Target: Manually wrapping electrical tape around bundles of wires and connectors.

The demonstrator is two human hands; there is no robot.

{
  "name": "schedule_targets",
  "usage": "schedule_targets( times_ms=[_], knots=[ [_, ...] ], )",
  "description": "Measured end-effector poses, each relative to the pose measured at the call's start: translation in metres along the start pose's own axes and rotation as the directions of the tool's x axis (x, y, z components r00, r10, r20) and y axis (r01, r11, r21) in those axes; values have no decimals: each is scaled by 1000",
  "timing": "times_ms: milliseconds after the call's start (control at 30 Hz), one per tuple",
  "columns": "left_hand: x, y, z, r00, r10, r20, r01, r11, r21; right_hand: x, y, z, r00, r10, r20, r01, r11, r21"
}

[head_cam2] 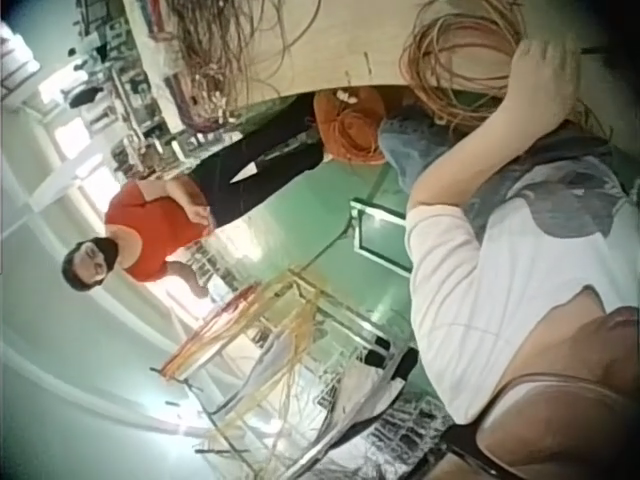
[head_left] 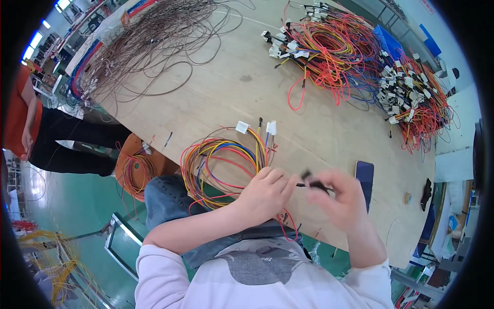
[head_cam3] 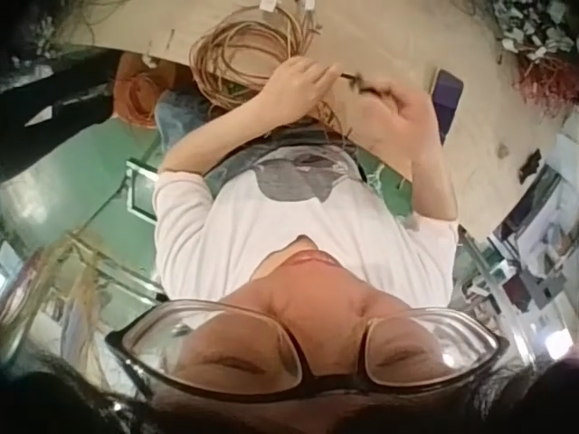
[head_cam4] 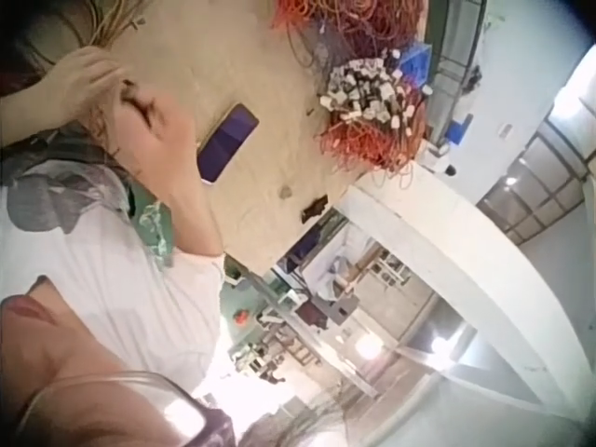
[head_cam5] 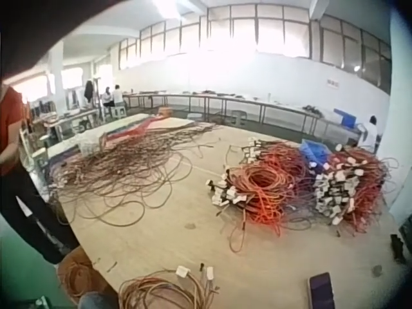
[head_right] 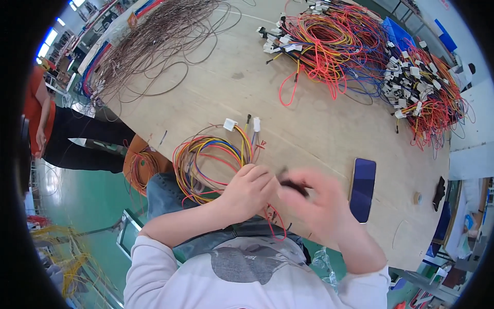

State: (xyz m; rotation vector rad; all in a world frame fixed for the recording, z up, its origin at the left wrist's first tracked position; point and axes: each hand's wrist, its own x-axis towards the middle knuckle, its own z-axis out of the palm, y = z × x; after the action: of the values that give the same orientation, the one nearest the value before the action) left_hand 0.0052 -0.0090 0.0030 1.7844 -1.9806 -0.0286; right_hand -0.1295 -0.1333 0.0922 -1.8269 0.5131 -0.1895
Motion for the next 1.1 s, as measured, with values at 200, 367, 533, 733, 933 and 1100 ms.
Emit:
schedule_targets(
  times_ms=[200,367,533,733,933,1100],
  knots=[
    [-6,-1,-1,961,-45,-274,34,998,-44,113,5,53,835,-549,21,388,562,-731],
    [-1,-17,-4,855,-448,-262,402,891,-210,155,31,68,993,-87,79,115,589,-800],
    [6,-39,-2,784,-557,-273,485,825,-290,125,46,45,918,-227,-324,113,935,-336],
    [58,-61,-10,755,-655,33,653,755,58,96,68,33,875,-126,-468,-8,962,-273],
    [48,-77,-30,744,-663,-78,552,677,-486,88,58,32,885,-92,-456,-92,926,-367],
    [-3,-41,-84,641,-759,110,497,301,-814,70,21,54,875,-290,-389,247,956,-158]
  ],
)
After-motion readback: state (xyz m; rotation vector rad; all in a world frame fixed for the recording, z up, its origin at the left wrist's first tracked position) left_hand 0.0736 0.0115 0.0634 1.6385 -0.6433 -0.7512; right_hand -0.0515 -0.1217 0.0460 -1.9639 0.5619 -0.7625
